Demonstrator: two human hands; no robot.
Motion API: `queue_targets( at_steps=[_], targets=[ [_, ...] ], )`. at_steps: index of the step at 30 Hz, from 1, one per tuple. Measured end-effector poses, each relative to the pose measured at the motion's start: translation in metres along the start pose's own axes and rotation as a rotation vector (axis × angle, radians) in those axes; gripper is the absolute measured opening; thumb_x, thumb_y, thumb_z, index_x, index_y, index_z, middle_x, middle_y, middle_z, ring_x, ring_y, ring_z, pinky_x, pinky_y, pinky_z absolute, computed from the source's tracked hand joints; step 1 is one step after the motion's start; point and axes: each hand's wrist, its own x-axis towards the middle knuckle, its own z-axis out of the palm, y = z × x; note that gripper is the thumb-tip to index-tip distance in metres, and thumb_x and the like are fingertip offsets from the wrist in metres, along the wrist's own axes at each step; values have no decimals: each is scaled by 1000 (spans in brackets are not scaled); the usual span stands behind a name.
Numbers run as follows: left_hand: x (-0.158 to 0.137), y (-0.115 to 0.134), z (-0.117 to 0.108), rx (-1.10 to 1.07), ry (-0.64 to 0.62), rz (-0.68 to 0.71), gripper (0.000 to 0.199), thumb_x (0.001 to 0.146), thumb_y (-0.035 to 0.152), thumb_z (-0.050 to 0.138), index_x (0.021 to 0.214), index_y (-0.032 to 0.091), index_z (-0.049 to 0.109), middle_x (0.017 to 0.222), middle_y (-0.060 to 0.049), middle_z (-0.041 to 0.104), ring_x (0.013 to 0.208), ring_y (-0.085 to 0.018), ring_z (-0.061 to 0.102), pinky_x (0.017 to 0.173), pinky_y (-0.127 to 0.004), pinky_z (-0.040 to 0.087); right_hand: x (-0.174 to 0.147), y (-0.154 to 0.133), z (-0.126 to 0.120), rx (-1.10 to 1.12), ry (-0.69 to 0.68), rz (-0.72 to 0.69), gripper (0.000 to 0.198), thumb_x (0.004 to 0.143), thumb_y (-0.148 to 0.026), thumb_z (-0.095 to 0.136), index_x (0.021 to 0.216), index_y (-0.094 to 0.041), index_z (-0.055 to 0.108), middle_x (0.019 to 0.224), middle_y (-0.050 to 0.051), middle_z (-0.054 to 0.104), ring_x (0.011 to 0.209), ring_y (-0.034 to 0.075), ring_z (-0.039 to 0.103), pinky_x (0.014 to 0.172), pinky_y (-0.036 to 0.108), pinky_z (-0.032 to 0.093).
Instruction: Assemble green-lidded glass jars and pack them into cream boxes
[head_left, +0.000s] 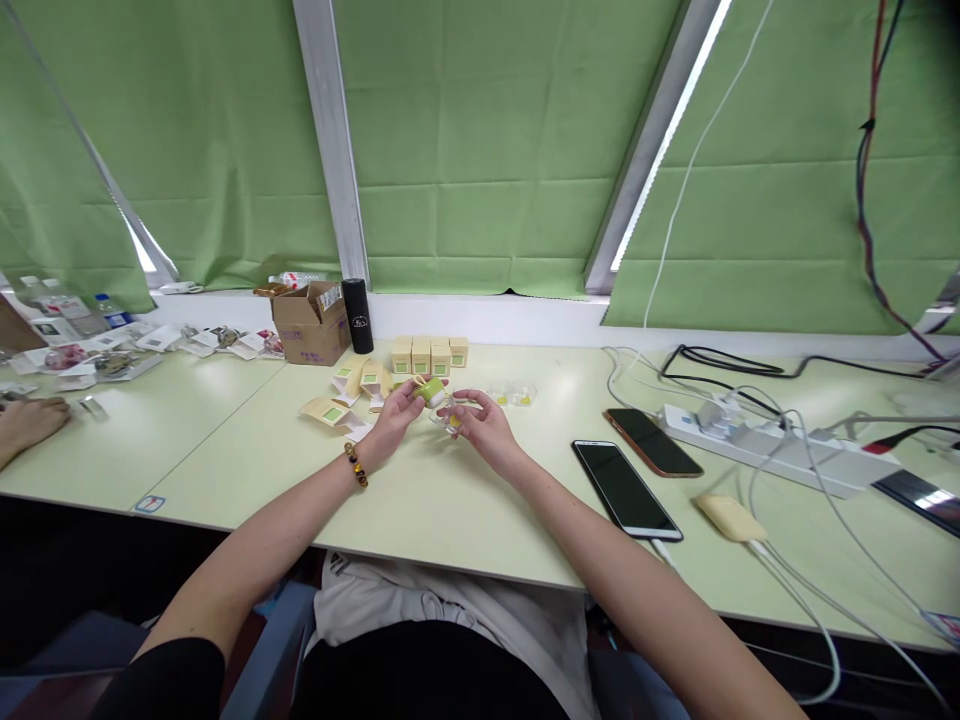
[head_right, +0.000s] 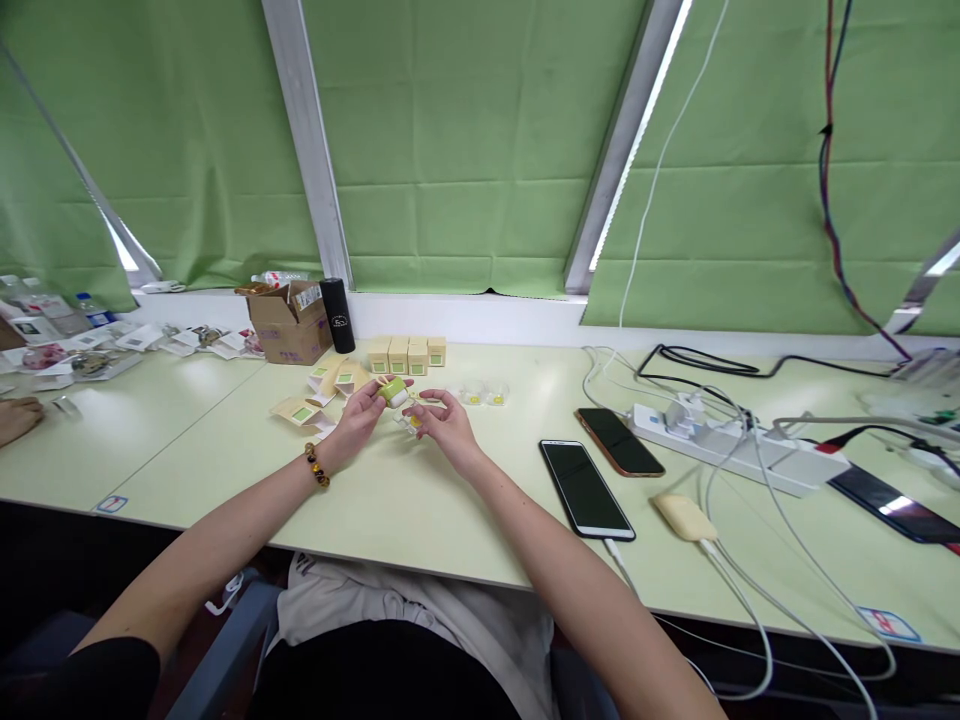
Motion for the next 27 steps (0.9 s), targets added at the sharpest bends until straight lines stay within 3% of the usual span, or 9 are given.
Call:
queue_targets(
  at_steps=[4, 11, 20, 24, 27],
  targets=[
    [-1, -5, -2, 0, -64, -16, 53, 90, 50, 75, 132, 21, 63, 144, -16, 64, 127, -31, 63, 103, -42, 50, 0, 1, 0, 8, 1, 4, 60, 71, -59, 89, 109, -24, 59, 90, 5, 81, 72, 18, 71, 63, 31, 56],
    [-2, -11, -5, 36, -103, -6, 52, 91, 49, 75, 133, 21, 63, 146, -17, 63, 134, -32, 60, 109, -42, 48, -2, 0, 1, 44, 5, 8, 60, 71, -57, 90, 111, -23, 60, 88, 5, 79, 73, 17, 71, 65, 33, 60],
    [-1, -6, -3, 31, -55, -5, 52, 91, 50, 74, 132, 20, 63, 143, -17, 64, 130, -31, 62, 107, -41, 49, -3, -3, 2, -18, 1, 3, 60, 73, -60, 87, 112, -24, 59, 92, 6, 79, 78, 19, 71, 64, 31, 58],
    [4, -5, -4, 4, 68, 53, 49, 90, 51, 75, 127, 20, 65, 136, -14, 67, 130, -28, 61, 111, -42, 45, -7, -8, 1, -269, 59, -185, 56, 75, -54, 87, 115, -26, 60, 110, 8, 76, 82, 19, 68, 63, 32, 57],
    [6, -6, -7, -5, 136, 62, 47, 90, 51, 75, 124, 21, 65, 130, -12, 69, 128, -26, 62, 112, -42, 45, -12, -9, -1, -606, 56, -452, 47, 80, -46, 84, 120, -29, 65, 128, 11, 69, 91, 23, 67, 82, 43, 62]
  ],
)
